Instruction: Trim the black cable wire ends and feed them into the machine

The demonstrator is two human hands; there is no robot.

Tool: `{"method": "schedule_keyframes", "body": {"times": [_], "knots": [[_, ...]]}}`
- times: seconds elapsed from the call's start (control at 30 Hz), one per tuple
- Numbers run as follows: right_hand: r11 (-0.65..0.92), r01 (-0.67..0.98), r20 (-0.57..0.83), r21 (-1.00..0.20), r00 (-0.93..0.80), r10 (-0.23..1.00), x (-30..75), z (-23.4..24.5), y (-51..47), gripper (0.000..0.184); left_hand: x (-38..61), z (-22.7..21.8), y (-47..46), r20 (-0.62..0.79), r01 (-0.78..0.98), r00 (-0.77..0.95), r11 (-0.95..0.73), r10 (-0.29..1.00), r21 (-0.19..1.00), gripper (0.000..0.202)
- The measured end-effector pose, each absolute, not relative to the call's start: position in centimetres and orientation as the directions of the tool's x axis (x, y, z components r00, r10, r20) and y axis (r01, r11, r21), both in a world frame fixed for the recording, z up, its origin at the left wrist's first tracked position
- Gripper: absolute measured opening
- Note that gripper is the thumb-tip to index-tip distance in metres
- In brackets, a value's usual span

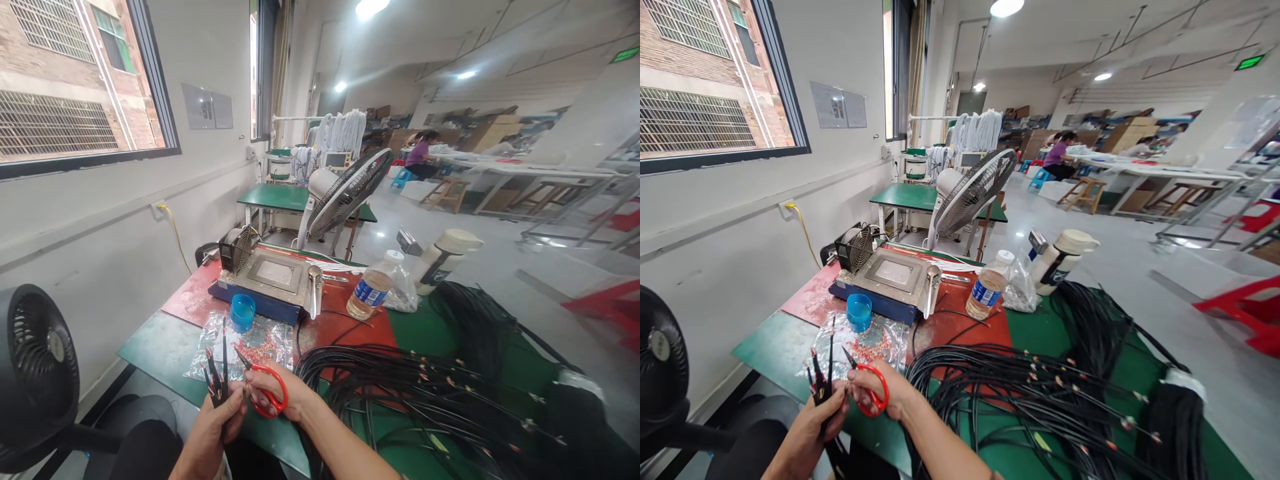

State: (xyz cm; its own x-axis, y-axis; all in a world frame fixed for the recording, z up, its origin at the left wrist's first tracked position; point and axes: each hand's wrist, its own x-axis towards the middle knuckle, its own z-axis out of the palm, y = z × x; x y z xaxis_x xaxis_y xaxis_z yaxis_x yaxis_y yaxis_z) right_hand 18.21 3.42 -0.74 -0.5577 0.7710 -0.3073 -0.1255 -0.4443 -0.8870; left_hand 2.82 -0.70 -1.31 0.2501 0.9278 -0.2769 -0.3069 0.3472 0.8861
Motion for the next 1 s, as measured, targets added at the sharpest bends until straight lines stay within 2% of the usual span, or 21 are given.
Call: {"method": "schedule_keyframes", "body": {"times": [0.17, 0.47, 0.7, 0.8, 1.0], "knots": [[-0.454, -0.128, -0.317, -0.882, -0.552, 0.771, 18.17, -0.38, 3.31, 0.048, 2.60, -1.28, -0.66, -0.279, -0.291, 0.256, 0.350, 0.925, 0.891, 0.039], [-0.543, -0.178, -0.365, -0.821, -0.569, 0.737, 17.98, -0.28, 3.10, 0.043, 2.63, -1.71, -0.75, -0.175, -0.296, 0.248, 0.246, 0.953, 0.923, 0.032], [-0.579, -0.192, -0.376, -0.793, -0.593, 0.712, 17.97, -0.05, 3.04, 0.038, 2.75, -1.71, -0.88, -0.146, -0.307, 0.229, 0.213, 0.963, 0.928, 0.029], [-0.559, -0.200, -0.361, -0.805, -0.582, 0.729, 17.86, -0.18, 2.99, 0.038, 2.79, -1.69, -0.82, -0.131, -0.285, 0.201, 0.186, 0.971, 0.940, 0.030], [-0.458, -0.241, -0.295, -0.856, -0.500, 0.814, 17.70, -0.78, 3.25, 0.052, 2.86, -1.83, -0.38, -0.139, -0.278, 0.120, 0.167, 0.983, 0.946, 0.033]]}}
